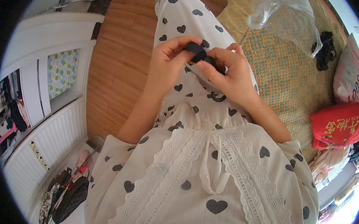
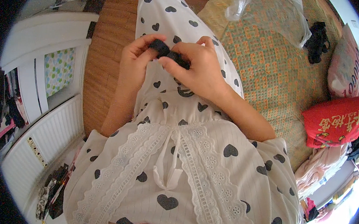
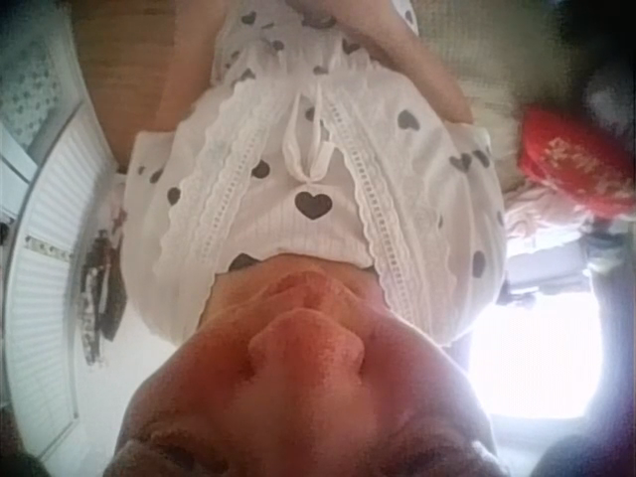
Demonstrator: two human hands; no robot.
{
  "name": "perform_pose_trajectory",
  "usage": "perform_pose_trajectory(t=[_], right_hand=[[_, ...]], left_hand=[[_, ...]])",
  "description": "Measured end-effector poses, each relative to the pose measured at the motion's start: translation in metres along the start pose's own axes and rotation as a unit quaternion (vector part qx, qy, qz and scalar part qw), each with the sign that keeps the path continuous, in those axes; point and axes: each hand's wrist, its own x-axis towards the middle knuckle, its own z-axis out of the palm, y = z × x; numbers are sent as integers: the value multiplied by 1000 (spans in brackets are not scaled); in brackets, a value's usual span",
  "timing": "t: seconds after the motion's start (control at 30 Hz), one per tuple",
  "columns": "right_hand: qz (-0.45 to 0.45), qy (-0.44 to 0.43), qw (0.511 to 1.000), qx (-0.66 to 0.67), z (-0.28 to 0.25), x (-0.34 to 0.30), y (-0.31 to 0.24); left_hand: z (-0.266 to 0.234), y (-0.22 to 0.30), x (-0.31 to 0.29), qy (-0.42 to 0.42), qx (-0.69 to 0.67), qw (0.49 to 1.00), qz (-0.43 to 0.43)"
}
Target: The person attaches black elastic straps to black plastic hangers by hand, threading the strap through a slot in the hanger base and securing it.
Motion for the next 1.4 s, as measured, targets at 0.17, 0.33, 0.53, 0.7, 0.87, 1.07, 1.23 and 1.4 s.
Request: perform_pose_trajectory(t=[0.17,0.33,0.53,0.7,0.87,1.07,1.23,1.4], right_hand=[[-82,65,990,-91,4,1,-1],[-123,78,977,-157,2,4,2],[-153,63,980,-108,-1,2,0],[-16,16,987,156,-9,0,-10],[-24,-74,984,162,-22,3,-12],[-31,-144,959,244,-19,-1,-5],[-27,-138,953,270,-17,-3,-8],[-10,-106,960,260,-11,-8,-8]], left_hand=[[11,-1,3,38,-58,997,16],[-1,-10,3,-48,-137,981,-132],[0,-2,-1,-11,-63,996,60],[-1,10,2,-13,120,966,229],[-5,14,-7,-41,191,943,270],[-4,17,-15,-77,223,918,318],[-4,18,-15,-95,233,901,354],[-3,19,-14,-118,219,908,337]])
